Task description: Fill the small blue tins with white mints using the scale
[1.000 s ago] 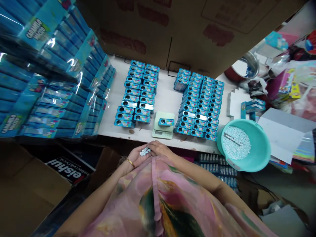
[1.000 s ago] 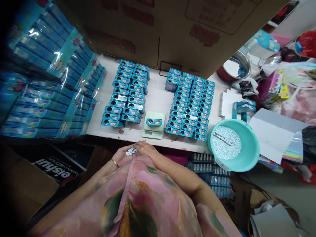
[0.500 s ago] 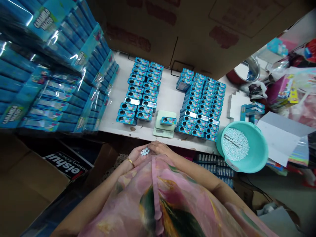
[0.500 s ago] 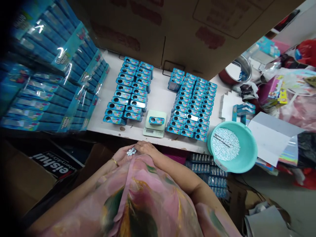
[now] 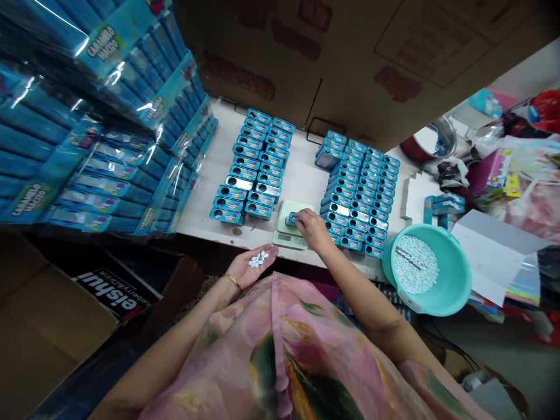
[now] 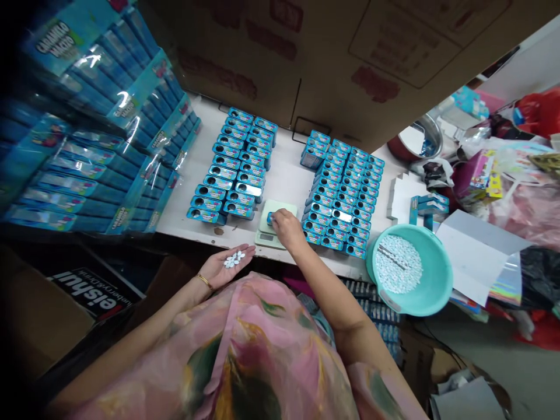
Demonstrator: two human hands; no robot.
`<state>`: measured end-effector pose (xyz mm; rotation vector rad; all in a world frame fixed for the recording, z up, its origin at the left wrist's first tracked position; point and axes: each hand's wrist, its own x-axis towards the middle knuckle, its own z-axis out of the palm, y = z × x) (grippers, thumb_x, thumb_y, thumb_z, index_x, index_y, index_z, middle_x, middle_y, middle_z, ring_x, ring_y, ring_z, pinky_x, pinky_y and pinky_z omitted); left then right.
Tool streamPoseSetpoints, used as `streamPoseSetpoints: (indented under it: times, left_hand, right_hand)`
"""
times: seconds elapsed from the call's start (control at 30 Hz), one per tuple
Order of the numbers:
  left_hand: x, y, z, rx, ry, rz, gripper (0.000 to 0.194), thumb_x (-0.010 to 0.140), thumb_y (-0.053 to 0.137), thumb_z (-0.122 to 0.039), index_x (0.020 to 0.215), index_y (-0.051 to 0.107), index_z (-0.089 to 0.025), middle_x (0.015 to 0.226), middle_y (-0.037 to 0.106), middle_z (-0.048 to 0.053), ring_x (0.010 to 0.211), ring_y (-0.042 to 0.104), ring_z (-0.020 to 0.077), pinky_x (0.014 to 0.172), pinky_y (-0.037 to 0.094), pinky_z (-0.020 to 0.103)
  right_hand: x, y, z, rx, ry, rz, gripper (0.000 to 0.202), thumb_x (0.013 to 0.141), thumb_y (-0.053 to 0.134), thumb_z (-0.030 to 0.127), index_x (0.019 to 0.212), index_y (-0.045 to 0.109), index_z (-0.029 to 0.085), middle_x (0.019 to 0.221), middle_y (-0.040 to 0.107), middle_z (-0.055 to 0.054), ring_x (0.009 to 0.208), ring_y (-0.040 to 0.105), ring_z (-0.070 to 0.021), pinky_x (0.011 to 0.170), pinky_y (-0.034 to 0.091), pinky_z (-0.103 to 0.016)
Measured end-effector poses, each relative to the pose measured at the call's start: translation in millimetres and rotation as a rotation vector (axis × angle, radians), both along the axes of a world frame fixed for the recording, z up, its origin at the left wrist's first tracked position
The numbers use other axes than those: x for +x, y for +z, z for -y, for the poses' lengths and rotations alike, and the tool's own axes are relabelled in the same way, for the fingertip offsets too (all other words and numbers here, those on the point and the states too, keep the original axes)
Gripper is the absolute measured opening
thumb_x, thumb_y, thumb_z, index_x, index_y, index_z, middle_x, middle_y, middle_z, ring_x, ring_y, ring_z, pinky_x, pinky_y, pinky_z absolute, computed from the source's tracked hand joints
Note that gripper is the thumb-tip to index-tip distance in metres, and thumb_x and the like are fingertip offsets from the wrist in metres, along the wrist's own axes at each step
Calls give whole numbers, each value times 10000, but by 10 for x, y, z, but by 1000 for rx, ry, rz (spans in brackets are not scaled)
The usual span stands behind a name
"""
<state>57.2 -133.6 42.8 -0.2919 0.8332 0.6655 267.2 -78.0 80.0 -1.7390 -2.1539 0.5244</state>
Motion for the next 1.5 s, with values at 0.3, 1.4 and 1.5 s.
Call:
streamPoseSetpoints:
  times: [0.3,1.4,1.5]
  left_hand:
    - [-35,-56,87,-50,-39,20,268,787,377,-74,981,558,-37,818,652,139,804,622,197,744,495,317]
    - [225,65,-269,48,-58,-16,264,767,408,-71,953,584,-5,926,631,198,972,558,251,813,476,322]
    - [93,3,-202,19,-18,-51,253,761,414,-58,938,587,-8,926,631,195,979,554,257,803,487,319]
  right_hand:
    - [-377,-70,599,-136,360,79,231,843,381,179,976,570,177,985,573,-73,932,510,-155,781,430,-253]
    - [-47,9,39,-29,-40,-305,161,760,482,166,875,595,169,847,600,-39,749,550,-120,694,436,-234]
    - [115,-15,67,29,-120,-271,177,785,474,207,908,598,183,879,606,-44,816,553,-137,744,435,-262]
